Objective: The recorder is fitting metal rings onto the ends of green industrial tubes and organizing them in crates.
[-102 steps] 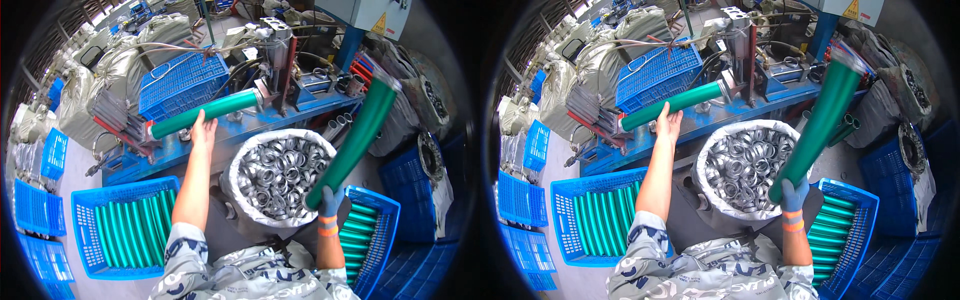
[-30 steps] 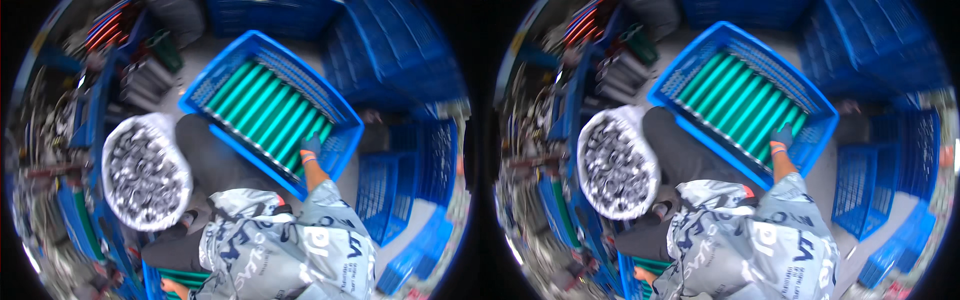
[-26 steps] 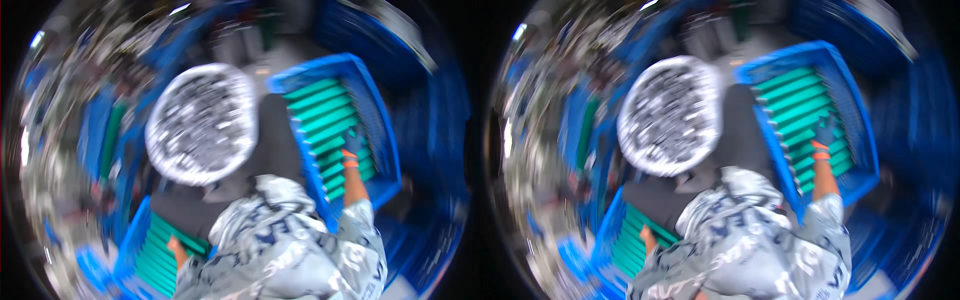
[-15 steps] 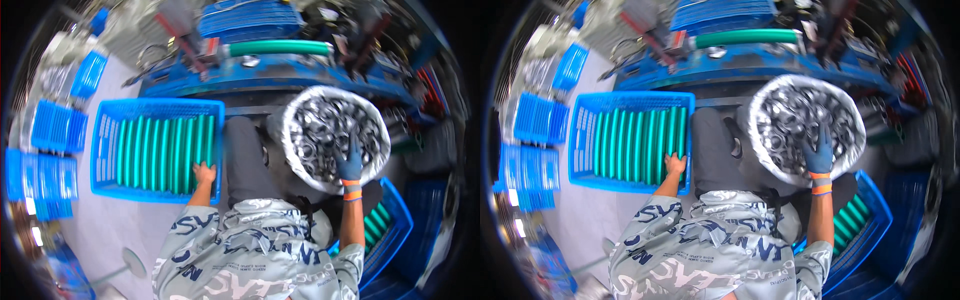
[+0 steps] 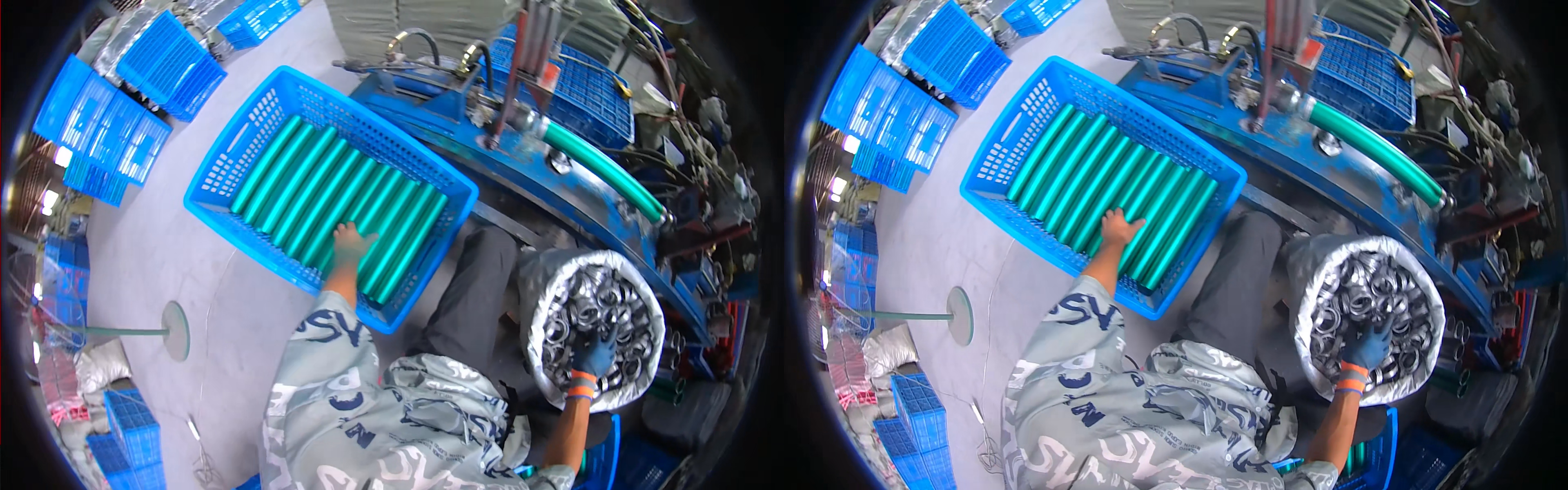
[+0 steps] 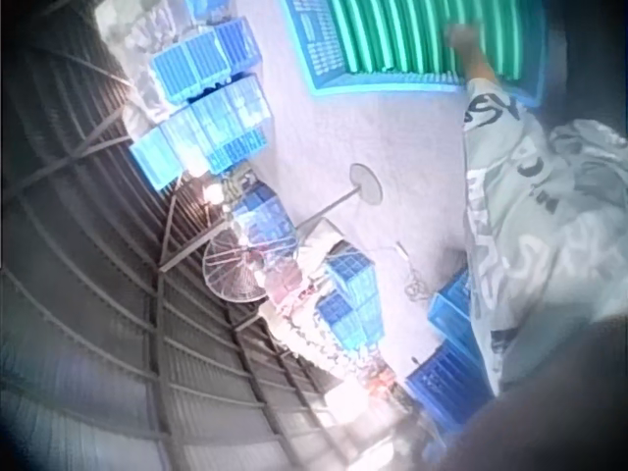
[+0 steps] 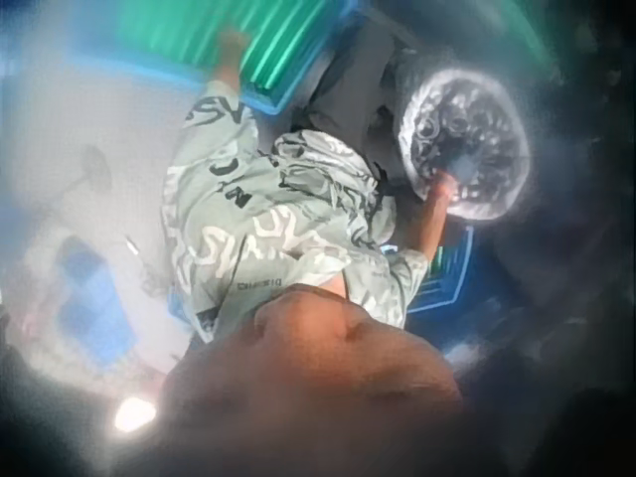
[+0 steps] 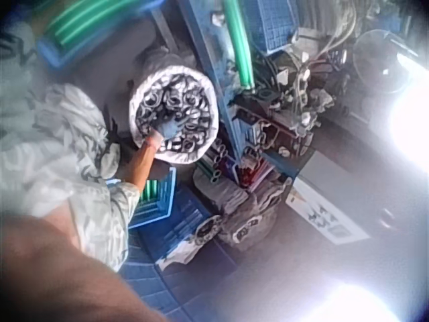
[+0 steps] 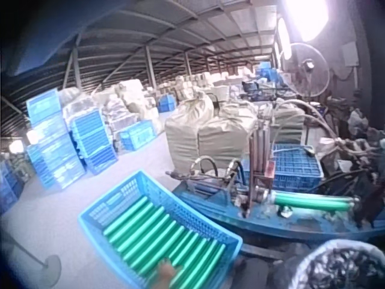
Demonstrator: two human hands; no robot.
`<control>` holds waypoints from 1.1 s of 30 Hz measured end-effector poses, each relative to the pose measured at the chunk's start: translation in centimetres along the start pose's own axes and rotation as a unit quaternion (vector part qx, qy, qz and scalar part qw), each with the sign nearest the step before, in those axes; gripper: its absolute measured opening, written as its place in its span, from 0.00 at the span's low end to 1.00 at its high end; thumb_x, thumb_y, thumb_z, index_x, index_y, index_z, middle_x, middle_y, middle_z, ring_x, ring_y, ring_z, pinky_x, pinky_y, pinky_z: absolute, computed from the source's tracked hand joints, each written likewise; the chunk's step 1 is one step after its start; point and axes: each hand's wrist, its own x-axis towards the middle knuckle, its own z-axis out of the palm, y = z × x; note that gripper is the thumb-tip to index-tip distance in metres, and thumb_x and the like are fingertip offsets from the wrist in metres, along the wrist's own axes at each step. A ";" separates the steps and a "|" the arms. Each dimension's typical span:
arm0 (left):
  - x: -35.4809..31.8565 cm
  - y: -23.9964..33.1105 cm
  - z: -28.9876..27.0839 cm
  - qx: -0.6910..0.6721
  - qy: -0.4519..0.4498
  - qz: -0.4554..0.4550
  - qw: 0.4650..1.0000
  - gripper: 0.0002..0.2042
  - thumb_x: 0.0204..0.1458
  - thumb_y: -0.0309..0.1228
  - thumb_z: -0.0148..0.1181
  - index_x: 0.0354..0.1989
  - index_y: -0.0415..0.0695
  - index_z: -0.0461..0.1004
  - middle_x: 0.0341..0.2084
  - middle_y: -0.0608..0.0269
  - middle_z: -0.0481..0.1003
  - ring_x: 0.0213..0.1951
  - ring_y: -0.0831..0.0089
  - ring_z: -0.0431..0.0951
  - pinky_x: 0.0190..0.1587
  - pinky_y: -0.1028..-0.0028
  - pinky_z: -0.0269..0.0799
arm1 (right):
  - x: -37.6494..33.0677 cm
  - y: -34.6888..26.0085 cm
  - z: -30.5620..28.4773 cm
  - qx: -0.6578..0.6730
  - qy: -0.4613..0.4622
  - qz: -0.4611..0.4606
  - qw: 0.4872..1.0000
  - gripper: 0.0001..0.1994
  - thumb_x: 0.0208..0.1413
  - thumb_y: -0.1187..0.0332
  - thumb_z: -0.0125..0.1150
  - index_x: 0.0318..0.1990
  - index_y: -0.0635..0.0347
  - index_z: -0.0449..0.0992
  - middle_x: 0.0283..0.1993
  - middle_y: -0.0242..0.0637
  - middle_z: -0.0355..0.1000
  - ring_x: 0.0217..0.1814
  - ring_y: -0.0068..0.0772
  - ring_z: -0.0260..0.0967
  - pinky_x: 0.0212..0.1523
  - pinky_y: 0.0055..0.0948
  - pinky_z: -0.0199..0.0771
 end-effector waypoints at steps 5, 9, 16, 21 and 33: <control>-1.0 1.3 -0.6 -0.061 -0.078 -0.020 0.995 0.49 0.47 0.60 0.83 0.71 0.40 0.72 0.67 0.38 0.78 0.69 0.38 0.78 0.69 0.43 0.77 | 0.0 2.5 1.2 -0.057 -0.006 0.012 0.998 0.31 0.56 0.47 0.78 0.66 0.45 0.84 0.67 0.45 0.79 0.65 0.61 0.76 0.60 0.58 0.81; -4.1 3.5 -1.2 -0.096 -0.097 -0.018 0.991 0.47 0.48 0.53 0.81 0.75 0.46 0.71 0.63 0.39 0.81 0.66 0.42 0.81 0.68 0.47 0.78 | 0.2 4.9 0.4 -0.061 -0.125 0.101 0.985 0.27 0.62 0.52 0.76 0.66 0.52 0.85 0.64 0.49 0.81 0.59 0.61 0.80 0.56 0.58 0.83; -11.3 12.7 -6.0 -0.322 -0.033 0.125 0.938 0.47 0.49 0.47 0.81 0.75 0.35 0.70 0.63 0.35 0.82 0.66 0.42 0.82 0.70 0.52 0.77 | -5.3 7.5 -3.0 0.255 -0.047 0.072 0.963 0.16 0.63 0.60 0.78 0.52 0.61 0.90 0.58 0.53 0.85 0.52 0.59 0.84 0.51 0.53 0.82; -15.7 25.8 -15.3 -0.355 -0.017 0.296 0.887 0.37 0.50 0.40 0.81 0.68 0.38 0.75 0.56 0.39 0.85 0.59 0.43 0.86 0.63 0.53 0.81 | -10.1 10.2 0.0 0.382 0.071 0.216 0.896 0.13 0.70 0.63 0.73 0.49 0.66 0.90 0.37 0.36 0.86 0.38 0.32 0.82 0.39 0.36 0.81; -29.1 39.1 -25.5 -0.148 -0.170 0.613 0.757 0.31 0.44 0.31 0.79 0.62 0.46 0.81 0.49 0.52 0.87 0.48 0.47 0.89 0.51 0.56 0.85 | -9.1 3.9 -8.1 0.922 -0.011 0.239 0.305 0.37 0.72 0.43 0.71 0.77 0.60 0.74 0.74 0.40 0.78 0.65 0.41 0.83 0.57 0.34 0.90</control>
